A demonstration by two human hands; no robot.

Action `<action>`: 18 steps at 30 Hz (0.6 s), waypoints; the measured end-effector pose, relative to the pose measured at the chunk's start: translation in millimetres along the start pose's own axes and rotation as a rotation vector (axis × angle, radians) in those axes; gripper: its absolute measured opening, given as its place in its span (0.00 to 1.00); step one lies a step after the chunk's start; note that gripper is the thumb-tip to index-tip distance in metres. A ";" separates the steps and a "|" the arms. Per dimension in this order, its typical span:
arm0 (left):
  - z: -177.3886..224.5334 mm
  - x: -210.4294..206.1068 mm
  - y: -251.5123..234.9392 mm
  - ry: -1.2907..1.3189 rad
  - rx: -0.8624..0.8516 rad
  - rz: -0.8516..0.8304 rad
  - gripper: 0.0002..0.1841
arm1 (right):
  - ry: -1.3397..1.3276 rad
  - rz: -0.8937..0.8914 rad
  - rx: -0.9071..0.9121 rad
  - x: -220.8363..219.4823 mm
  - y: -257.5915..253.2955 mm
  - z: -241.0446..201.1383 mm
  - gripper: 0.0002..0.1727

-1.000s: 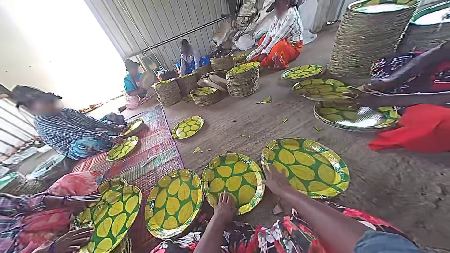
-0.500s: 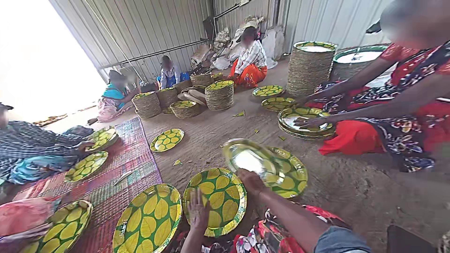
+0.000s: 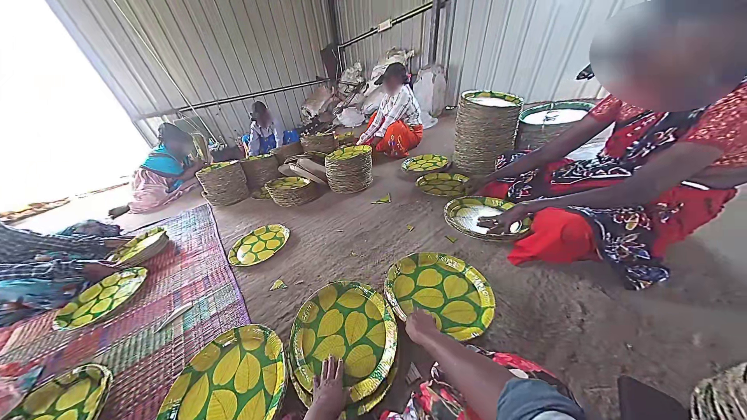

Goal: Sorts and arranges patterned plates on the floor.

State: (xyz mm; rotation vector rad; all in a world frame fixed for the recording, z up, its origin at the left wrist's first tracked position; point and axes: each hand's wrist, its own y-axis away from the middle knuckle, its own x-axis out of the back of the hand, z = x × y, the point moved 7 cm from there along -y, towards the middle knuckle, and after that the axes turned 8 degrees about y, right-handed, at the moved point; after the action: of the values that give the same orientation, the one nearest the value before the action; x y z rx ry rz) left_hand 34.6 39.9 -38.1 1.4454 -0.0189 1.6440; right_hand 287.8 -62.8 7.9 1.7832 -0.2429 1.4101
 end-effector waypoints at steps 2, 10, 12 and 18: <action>1.2 0.5 -0.7 -0.005 -0.003 -0.001 0.41 | 0.072 -0.058 0.004 -1.6 3.7 -6.2 0.21; 3.8 0.9 4.8 0.002 -0.005 -0.033 0.42 | -0.070 0.334 0.060 34.6 5.5 8.6 0.25; 5.1 10.0 9.2 0.072 -0.026 0.044 0.43 | -0.094 0.480 0.148 56.2 18.4 2.0 0.21; 2.5 71.1 32.3 0.184 -0.206 1.027 0.36 | 0.073 0.338 0.909 7.8 62.4 -85.6 0.19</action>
State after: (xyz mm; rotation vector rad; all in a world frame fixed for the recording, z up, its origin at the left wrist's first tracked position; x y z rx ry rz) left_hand 24.2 62.6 35.9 1.1596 -0.9292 2.4765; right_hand 191.6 -40.3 47.0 2.4785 0.1889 2.0212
